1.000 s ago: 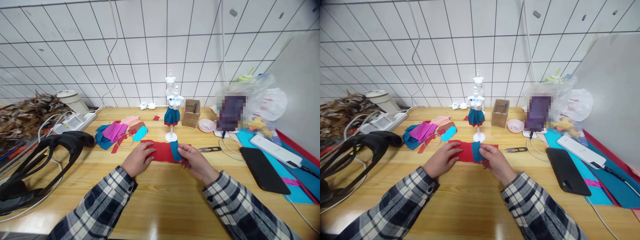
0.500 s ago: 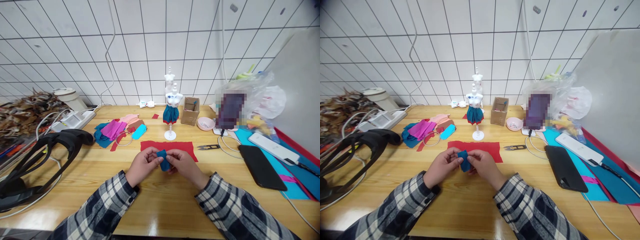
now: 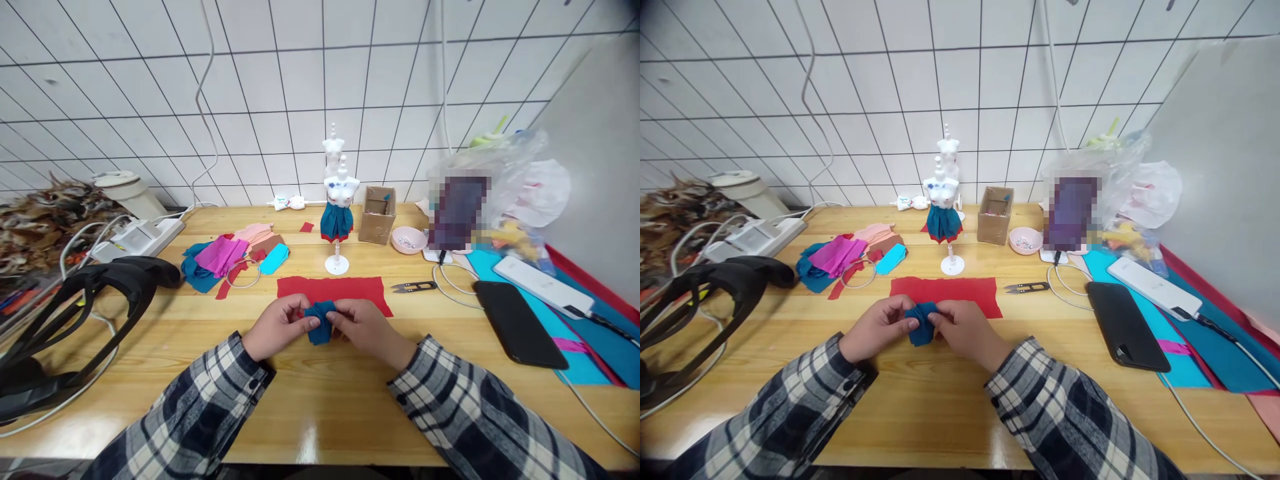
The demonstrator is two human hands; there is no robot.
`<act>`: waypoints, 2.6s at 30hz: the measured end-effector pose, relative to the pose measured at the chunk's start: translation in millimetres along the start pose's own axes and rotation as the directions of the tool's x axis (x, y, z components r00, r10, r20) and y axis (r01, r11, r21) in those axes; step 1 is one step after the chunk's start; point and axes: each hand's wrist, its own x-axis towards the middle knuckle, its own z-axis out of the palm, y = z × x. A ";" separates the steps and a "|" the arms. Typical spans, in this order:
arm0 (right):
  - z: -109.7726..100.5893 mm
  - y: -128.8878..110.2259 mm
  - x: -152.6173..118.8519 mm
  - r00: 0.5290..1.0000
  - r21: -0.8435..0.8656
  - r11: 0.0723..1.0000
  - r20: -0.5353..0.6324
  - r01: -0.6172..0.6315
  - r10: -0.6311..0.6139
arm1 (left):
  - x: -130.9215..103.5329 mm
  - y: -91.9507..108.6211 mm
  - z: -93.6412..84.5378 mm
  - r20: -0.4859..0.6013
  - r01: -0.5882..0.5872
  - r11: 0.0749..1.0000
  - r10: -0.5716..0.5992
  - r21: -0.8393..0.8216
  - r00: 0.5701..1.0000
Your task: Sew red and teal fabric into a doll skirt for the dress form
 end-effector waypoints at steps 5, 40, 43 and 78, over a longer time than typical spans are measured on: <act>-1.9 -1.5 -0.5 0.997 0.122 0.990 -0.027 -0.066 0.070 | 2.7 -1.0 -5.1 -0.081 0.051 0.981 -0.067 -0.185 0.994; -17.0 -9.5 -2.8 0.997 0.422 0.905 -0.004 -0.062 0.071 | -0.7 1.8 -28.1 -0.029 0.027 0.924 -0.041 -0.382 0.999; -14.0 -9.2 -2.9 0.999 0.419 0.907 -0.002 -0.044 0.050 | -1.5 1.4 -26.0 0.045 -0.004 0.933 0.022 -0.361 0.999; -3.1 -7.1 -7.2 0.991 -0.084 0.988 0.037 0.130 -0.127 | -10.4 13.2 -6.1 0.030 -0.353 0.753 0.406 0.556 0.913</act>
